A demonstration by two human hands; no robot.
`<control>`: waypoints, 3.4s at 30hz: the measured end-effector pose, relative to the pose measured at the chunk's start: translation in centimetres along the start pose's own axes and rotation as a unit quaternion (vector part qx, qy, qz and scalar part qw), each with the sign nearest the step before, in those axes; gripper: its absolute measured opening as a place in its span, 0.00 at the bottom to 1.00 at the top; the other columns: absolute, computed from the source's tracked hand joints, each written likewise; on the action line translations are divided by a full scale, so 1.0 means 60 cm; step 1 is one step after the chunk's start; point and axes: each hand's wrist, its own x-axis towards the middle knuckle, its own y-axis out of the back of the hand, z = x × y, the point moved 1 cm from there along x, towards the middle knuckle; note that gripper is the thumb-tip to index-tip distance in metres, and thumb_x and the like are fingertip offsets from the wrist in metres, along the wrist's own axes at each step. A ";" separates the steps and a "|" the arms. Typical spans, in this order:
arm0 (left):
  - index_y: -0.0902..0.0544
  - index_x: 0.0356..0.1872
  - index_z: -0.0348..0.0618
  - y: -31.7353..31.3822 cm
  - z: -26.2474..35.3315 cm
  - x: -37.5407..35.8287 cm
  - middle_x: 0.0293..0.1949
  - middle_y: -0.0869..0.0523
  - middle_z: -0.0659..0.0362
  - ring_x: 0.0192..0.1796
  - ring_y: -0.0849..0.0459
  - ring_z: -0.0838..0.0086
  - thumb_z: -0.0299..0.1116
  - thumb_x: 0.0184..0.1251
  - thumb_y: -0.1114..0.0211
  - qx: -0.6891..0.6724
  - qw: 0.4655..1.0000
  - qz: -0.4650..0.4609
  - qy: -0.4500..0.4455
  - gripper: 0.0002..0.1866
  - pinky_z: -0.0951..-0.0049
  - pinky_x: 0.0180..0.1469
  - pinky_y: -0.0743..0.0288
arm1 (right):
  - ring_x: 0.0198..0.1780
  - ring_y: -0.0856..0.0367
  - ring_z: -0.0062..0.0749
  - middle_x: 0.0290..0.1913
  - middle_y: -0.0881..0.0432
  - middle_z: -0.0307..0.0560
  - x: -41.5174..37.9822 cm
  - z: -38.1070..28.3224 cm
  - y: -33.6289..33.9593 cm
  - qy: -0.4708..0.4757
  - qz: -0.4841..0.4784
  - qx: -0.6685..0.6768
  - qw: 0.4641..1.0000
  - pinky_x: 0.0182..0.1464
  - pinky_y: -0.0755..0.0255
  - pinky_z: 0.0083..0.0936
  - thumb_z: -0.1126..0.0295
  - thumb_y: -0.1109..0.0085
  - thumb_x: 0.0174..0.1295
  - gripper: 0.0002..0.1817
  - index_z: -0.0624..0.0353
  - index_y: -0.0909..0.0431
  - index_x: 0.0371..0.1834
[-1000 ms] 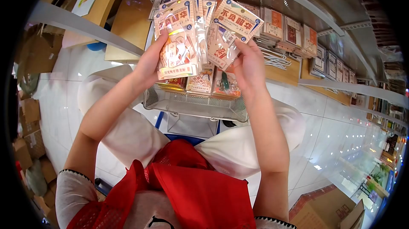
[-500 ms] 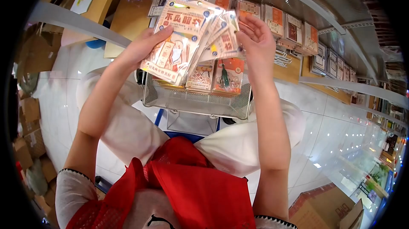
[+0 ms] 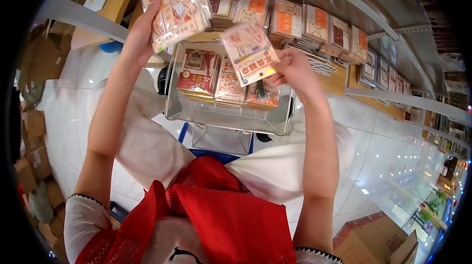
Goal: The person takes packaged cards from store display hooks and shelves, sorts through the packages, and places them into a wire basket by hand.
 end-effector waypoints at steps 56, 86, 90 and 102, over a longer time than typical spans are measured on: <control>0.32 0.52 0.31 -0.040 -0.022 -0.019 0.46 0.21 0.55 0.47 0.21 0.75 0.31 0.61 0.45 0.025 0.977 -0.178 0.111 0.20 0.75 0.50 0.27 | 0.42 0.23 0.30 0.45 0.23 0.49 0.054 0.006 -0.087 0.150 0.093 -0.013 0.984 0.46 0.29 0.23 0.63 0.52 0.63 0.17 0.62 0.28 0.49; 0.32 0.51 0.33 -0.068 -0.101 -0.035 0.45 0.22 0.55 0.47 0.24 0.77 0.31 0.57 0.37 0.172 0.971 -0.157 0.052 0.22 0.74 0.50 0.29 | 0.39 0.22 0.25 0.40 0.23 0.47 0.029 0.000 -0.105 0.189 0.118 0.104 0.969 0.40 0.27 0.18 0.72 0.32 0.45 0.30 0.68 0.41 0.47; 0.32 0.51 0.34 -0.059 -0.104 -0.035 0.45 0.22 0.56 0.45 0.24 0.78 0.31 0.58 0.37 0.161 0.976 -0.146 0.024 0.22 0.76 0.47 0.29 | 0.37 0.22 0.22 0.38 0.22 0.46 0.033 0.000 -0.100 0.136 0.102 0.173 0.970 0.35 0.27 0.16 0.72 0.35 0.49 0.26 0.67 0.39 0.46; 0.30 0.49 0.36 -0.035 -0.062 -0.021 0.44 0.21 0.58 0.44 0.23 0.79 0.36 0.61 0.41 0.147 0.986 -0.083 -0.005 0.19 0.76 0.48 0.29 | 0.36 0.24 0.24 0.40 0.23 0.45 0.064 0.024 -0.027 0.106 0.124 0.365 0.917 0.37 0.26 0.19 0.78 0.51 0.60 0.12 0.66 0.32 0.47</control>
